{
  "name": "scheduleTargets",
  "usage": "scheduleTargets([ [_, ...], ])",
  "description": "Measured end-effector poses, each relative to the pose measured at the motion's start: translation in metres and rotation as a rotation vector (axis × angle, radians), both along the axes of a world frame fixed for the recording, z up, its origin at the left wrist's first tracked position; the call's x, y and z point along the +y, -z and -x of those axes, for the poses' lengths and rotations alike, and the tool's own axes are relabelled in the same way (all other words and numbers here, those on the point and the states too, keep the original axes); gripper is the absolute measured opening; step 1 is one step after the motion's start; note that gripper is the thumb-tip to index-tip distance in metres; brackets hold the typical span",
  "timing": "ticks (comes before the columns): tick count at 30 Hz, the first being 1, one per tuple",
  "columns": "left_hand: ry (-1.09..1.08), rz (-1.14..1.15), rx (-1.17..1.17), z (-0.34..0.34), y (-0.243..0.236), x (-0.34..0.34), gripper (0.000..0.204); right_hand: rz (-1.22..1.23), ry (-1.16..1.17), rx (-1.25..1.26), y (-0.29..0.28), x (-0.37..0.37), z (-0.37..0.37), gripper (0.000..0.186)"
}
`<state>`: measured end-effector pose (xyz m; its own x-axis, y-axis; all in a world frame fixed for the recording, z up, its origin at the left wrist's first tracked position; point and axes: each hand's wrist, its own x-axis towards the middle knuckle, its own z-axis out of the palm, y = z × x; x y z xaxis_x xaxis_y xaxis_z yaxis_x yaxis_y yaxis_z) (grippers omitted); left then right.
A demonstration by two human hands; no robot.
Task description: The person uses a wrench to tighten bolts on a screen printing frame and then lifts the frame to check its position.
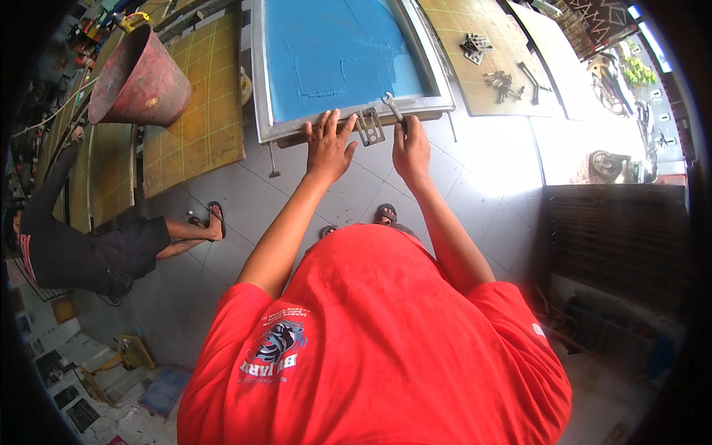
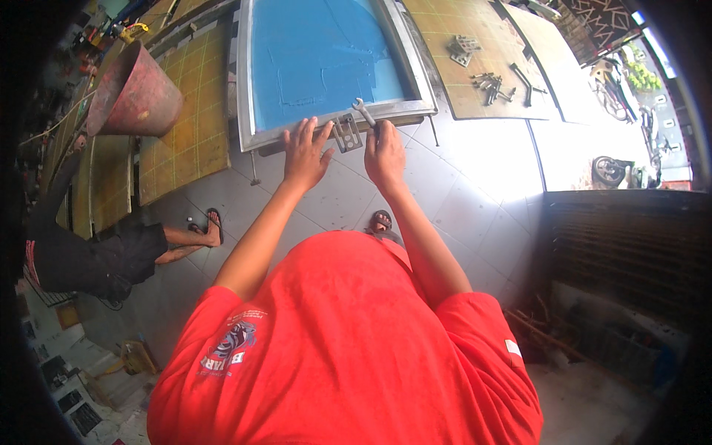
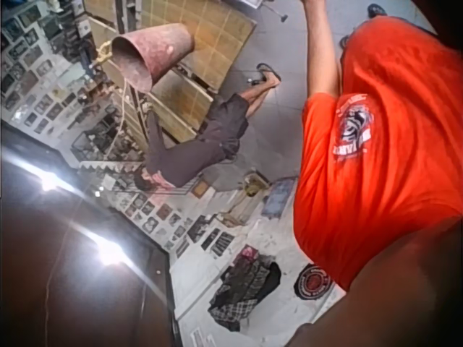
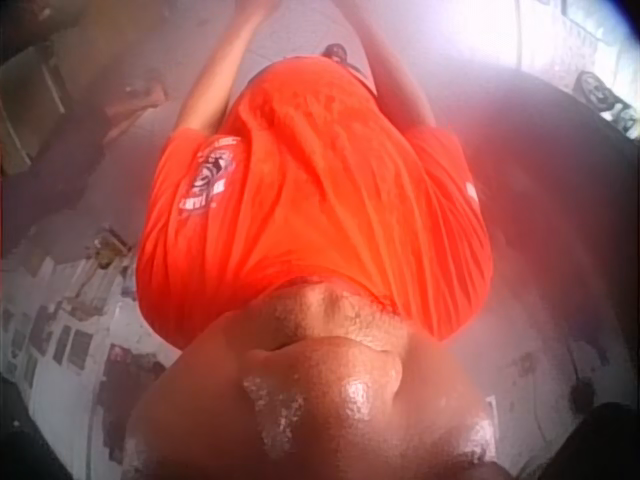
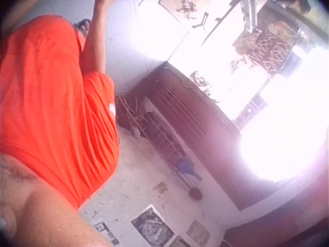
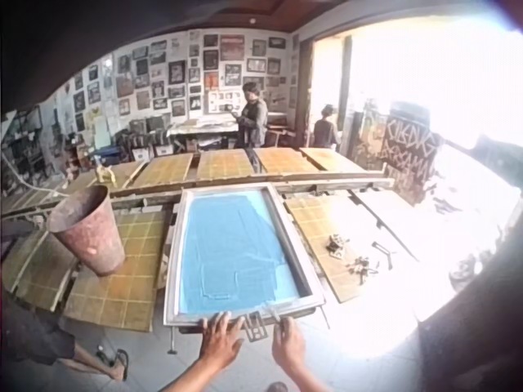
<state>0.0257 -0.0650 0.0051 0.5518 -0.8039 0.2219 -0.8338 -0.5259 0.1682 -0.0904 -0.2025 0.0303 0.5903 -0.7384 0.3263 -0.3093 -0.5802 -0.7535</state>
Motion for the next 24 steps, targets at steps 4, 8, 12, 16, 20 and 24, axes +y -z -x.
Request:
scheduleTargets([
  [4,0.006,0.047,0.018,0.001,0.000,-0.001,0.055,0.130,-0.076,0.199,0.014,-0.012,0.004,0.014],
  [8,-0.001,0.055,0.021,0.000,0.002,-0.003,0.056,0.119,-0.087,0.252,-0.007,-0.010,0.005,0.012],
  [12,-0.006,0.041,0.028,0.001,0.002,-0.004,0.057,0.196,-0.109,0.260,-0.003,-0.009,0.008,0.011],
  [16,-0.002,0.044,0.012,-0.001,0.003,-0.003,0.067,0.242,-0.113,0.362,0.007,-0.014,0.005,0.012],
  [20,-0.007,0.049,0.050,0.005,-0.009,-0.002,0.077,0.242,-0.104,0.254,-0.012,-0.006,0.006,0.013],
  [24,-0.009,0.035,0.071,0.006,-0.012,-0.006,0.080,0.228,-0.149,0.443,0.019,-0.017,0.007,0.014],
])
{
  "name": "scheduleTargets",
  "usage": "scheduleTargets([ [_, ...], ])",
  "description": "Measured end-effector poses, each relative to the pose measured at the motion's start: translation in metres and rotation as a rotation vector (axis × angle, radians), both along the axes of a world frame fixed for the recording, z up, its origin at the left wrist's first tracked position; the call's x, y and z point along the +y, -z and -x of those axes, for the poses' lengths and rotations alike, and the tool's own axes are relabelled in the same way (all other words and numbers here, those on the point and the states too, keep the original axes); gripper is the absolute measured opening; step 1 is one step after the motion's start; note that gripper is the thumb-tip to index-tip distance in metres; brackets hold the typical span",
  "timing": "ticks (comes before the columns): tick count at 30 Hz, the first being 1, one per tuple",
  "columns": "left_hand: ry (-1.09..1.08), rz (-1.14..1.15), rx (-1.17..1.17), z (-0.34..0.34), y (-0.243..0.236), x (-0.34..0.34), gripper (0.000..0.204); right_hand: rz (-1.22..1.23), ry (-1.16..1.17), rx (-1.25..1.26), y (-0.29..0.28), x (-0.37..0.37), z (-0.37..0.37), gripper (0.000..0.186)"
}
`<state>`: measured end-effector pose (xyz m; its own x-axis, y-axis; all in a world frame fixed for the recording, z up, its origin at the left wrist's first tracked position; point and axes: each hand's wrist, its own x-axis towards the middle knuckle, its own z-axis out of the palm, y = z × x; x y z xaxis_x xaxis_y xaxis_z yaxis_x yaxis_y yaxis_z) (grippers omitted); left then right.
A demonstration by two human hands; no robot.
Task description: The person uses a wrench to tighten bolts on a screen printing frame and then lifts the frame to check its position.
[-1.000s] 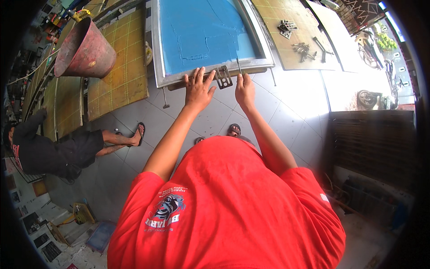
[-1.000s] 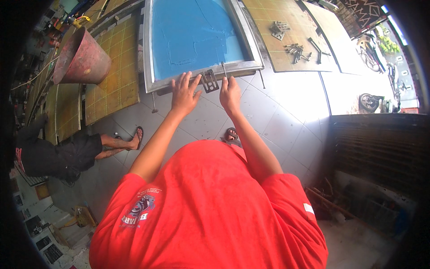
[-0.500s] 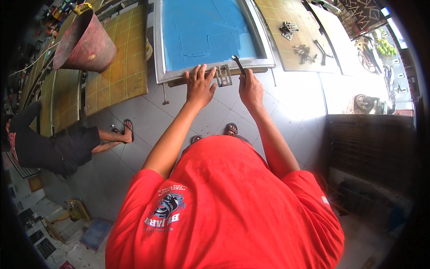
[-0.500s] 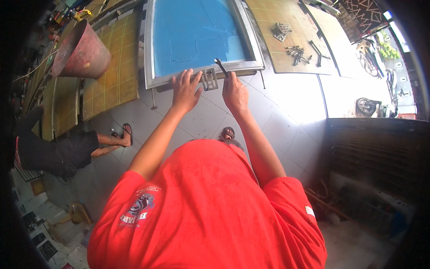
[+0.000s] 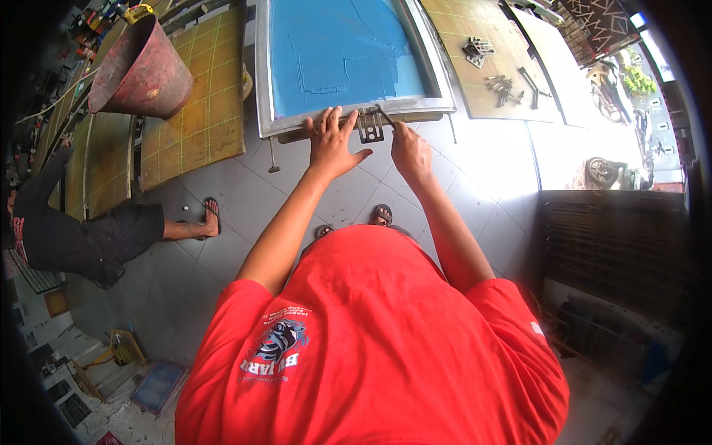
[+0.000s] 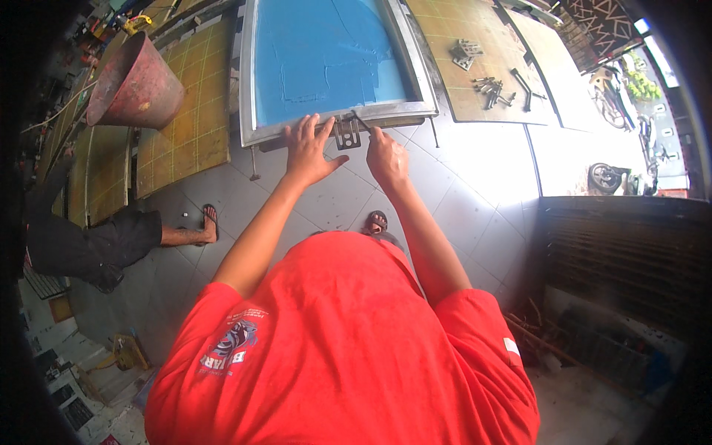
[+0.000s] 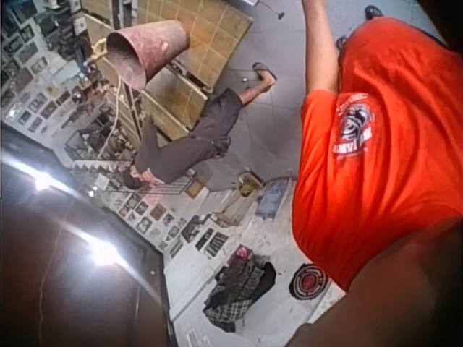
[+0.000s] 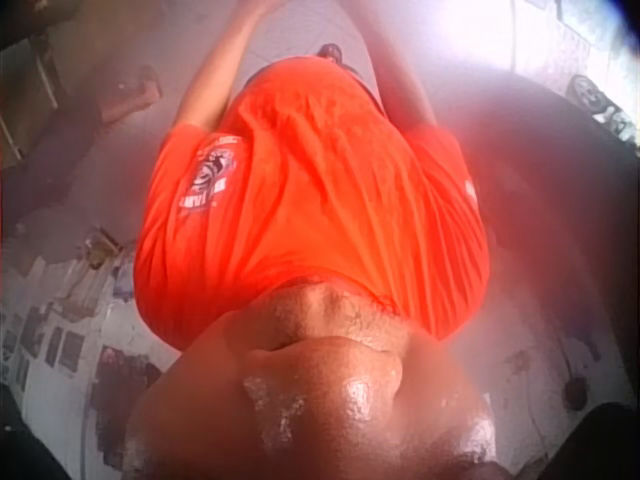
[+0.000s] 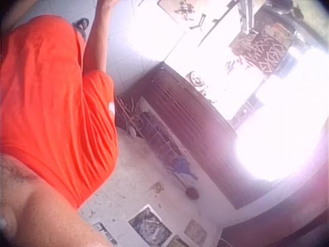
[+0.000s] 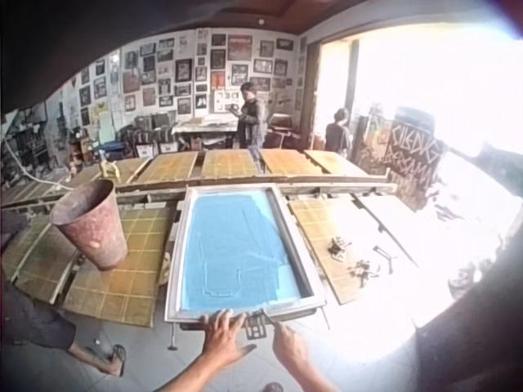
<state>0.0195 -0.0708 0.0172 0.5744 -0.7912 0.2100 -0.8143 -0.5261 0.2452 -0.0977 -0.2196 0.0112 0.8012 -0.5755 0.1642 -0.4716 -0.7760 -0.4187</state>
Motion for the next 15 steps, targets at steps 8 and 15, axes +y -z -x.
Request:
scheduleTargets([
  [8,-0.036,0.038,-0.036,-0.006,0.012,-0.002,0.077,-0.010,0.000,-0.194,-0.030,0.022,-0.007,0.014],
  [15,-0.051,0.074,-0.018,-0.008,0.016,-0.002,0.075,-0.008,0.006,-0.146,-0.033,0.025,-0.013,0.012],
])
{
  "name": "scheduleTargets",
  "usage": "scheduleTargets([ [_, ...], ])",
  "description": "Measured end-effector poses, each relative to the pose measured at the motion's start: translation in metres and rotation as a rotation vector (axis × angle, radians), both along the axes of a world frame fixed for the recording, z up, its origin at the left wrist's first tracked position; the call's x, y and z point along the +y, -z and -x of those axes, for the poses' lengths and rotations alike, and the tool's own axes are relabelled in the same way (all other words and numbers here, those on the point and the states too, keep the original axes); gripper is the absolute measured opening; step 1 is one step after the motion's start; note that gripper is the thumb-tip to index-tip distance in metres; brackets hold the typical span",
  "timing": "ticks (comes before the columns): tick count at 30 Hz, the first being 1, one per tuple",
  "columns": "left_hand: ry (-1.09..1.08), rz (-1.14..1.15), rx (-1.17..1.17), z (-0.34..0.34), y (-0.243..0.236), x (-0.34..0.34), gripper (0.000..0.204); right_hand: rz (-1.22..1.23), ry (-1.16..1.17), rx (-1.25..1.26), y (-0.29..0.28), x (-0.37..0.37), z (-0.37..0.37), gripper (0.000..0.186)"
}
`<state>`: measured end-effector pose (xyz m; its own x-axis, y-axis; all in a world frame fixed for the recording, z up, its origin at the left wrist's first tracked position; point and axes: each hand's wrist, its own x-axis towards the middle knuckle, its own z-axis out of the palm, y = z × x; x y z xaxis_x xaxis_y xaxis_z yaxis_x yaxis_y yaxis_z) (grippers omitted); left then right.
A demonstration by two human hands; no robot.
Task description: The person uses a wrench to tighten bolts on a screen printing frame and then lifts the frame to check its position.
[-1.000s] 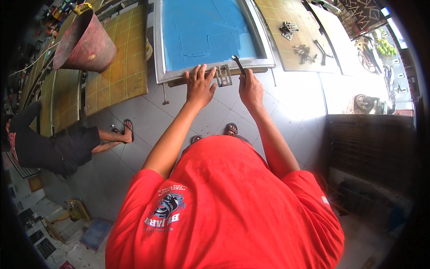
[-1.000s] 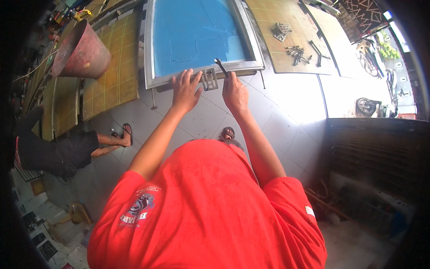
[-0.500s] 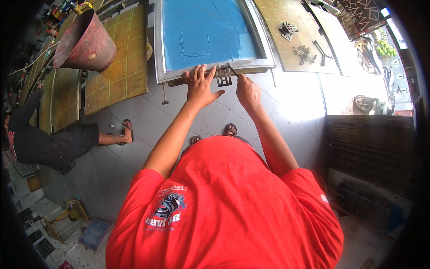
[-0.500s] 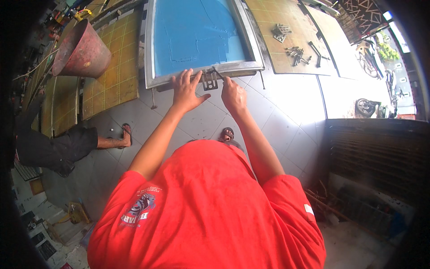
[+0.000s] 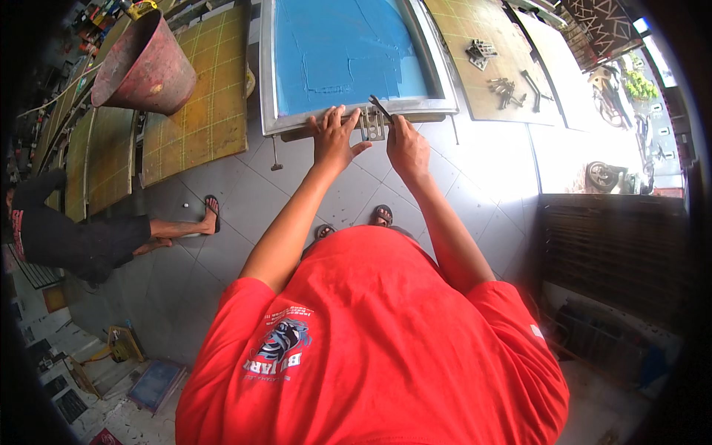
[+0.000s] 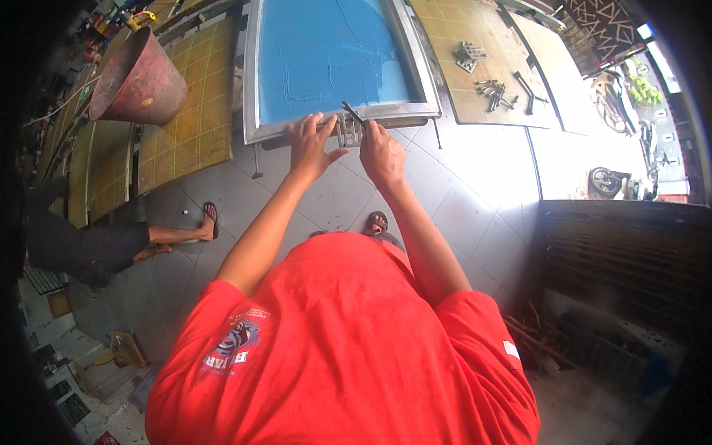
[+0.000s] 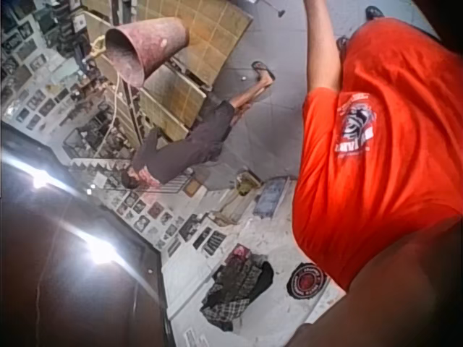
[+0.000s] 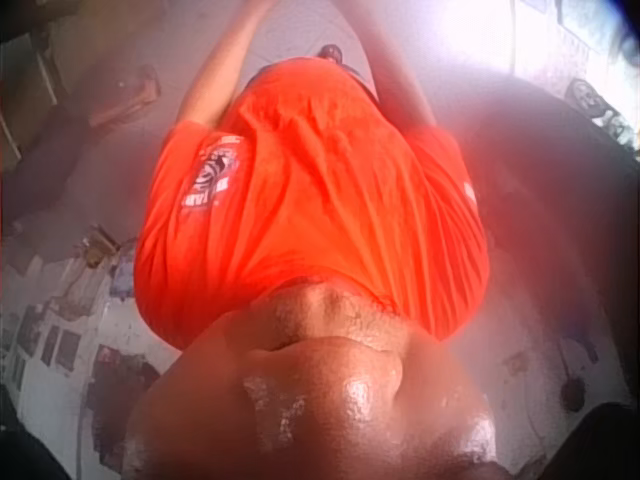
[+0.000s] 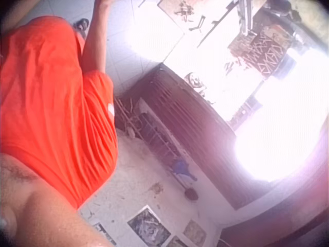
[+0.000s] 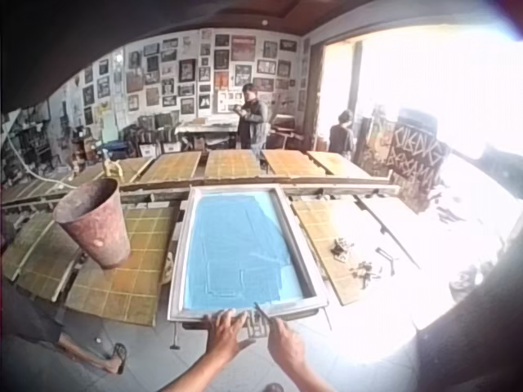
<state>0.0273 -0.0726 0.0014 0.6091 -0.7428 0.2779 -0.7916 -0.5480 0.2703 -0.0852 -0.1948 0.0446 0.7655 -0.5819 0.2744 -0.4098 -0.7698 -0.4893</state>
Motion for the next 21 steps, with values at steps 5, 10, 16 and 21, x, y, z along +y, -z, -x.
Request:
scheduleTargets([
  [5,-0.012,-0.007,-0.009,0.000,-0.001,-0.002,0.075,0.007,-0.033,0.040,0.019,-0.006,0.000,0.010],
  [10,-0.012,-0.051,0.009,0.001,-0.013,-0.007,0.075,-0.256,0.193,-0.223,0.055,-0.014,0.002,0.017],
  [16,-0.031,-0.107,0.001,-0.001,-0.015,-0.011,0.078,-0.788,0.281,-0.294,0.073,-0.007,-0.014,0.024],
  [21,-0.025,-0.137,-0.010,0.001,-0.014,-0.010,0.083,-0.954,0.453,-0.615,0.088,-0.044,-0.005,0.025],
])
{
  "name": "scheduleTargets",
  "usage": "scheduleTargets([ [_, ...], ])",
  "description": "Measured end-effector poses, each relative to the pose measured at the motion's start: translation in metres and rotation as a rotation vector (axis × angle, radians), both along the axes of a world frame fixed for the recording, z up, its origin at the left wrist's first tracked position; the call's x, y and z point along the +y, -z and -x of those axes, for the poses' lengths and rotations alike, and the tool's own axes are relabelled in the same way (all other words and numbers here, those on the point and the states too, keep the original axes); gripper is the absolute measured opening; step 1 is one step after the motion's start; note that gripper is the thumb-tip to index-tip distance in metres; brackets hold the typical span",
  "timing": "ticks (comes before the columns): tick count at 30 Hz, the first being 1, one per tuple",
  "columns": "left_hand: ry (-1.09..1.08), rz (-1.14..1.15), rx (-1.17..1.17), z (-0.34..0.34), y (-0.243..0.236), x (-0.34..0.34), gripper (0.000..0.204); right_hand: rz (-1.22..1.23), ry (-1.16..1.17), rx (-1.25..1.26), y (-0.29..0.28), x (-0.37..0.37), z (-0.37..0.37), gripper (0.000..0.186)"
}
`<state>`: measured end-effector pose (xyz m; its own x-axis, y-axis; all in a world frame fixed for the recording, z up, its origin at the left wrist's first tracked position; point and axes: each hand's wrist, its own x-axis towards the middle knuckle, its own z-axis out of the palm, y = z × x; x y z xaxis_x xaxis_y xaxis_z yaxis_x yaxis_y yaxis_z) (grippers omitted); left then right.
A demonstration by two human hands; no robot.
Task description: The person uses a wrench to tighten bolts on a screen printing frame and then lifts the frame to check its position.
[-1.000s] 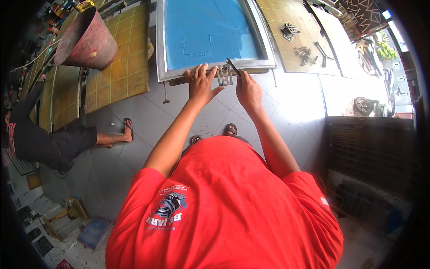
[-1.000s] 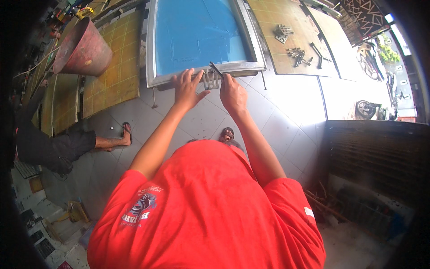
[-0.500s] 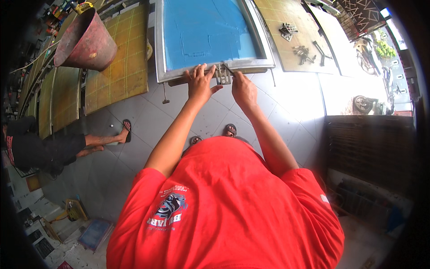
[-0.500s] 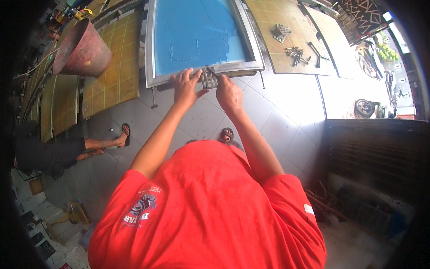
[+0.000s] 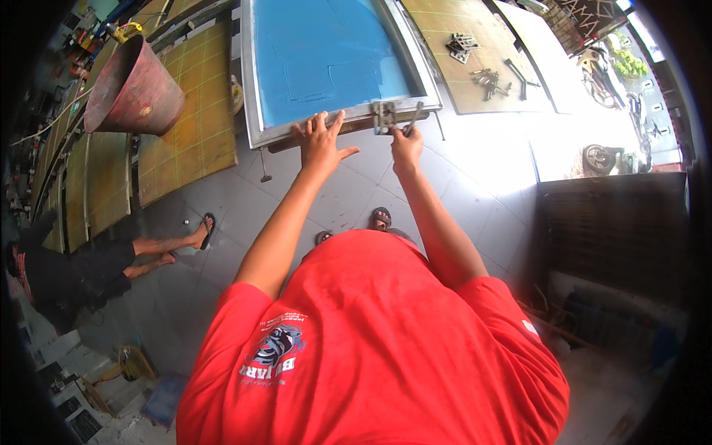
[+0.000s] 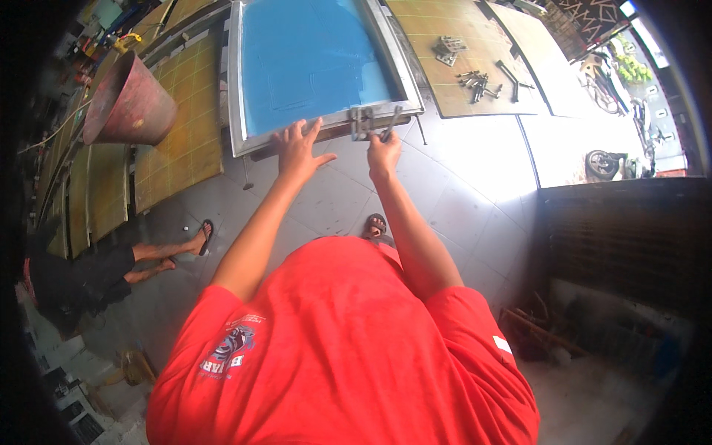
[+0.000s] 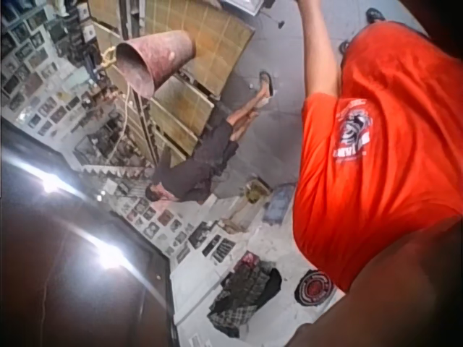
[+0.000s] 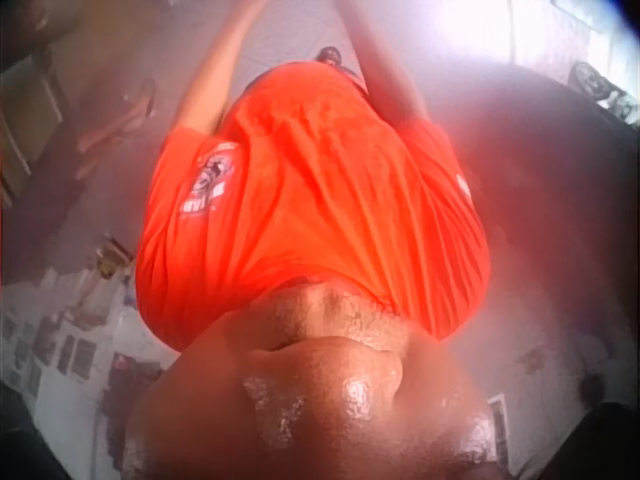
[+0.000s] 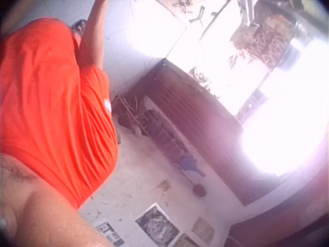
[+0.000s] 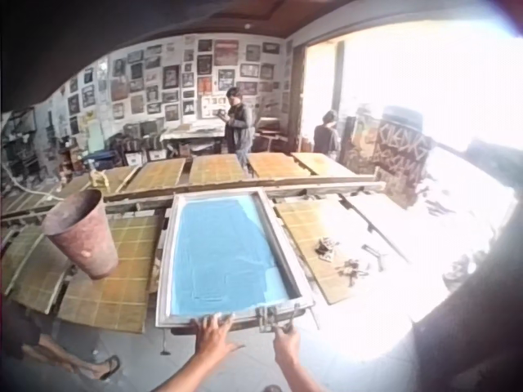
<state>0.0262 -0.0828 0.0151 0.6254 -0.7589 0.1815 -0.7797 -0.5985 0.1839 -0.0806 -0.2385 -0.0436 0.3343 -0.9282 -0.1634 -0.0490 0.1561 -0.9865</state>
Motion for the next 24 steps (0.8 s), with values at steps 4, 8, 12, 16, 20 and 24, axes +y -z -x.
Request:
scheduleTargets([
  [4,0.012,-0.020,0.005,-0.001,0.001,0.004,0.082,0.063,0.148,0.203,-0.015,-0.052,0.024,0.019],
  [8,0.016,-0.023,-0.012,0.000,0.001,0.003,0.081,0.069,0.102,0.281,-0.014,-0.109,0.052,0.016],
  [12,0.020,0.003,-0.052,0.000,0.003,0.004,0.081,0.032,0.036,0.243,-0.030,-0.126,0.063,0.013],
  [16,0.033,0.033,-0.076,-0.001,0.006,0.003,0.079,-0.259,-0.081,0.007,-0.024,-0.137,0.074,0.011],
  [20,0.037,0.039,-0.069,-0.001,0.007,0.002,0.077,-0.453,-0.215,-0.244,-0.013,-0.151,0.086,0.008],
  [24,0.006,0.006,-0.047,0.001,0.008,-0.001,0.077,-0.053,-0.215,-0.037,-0.026,-0.139,0.085,0.028],
])
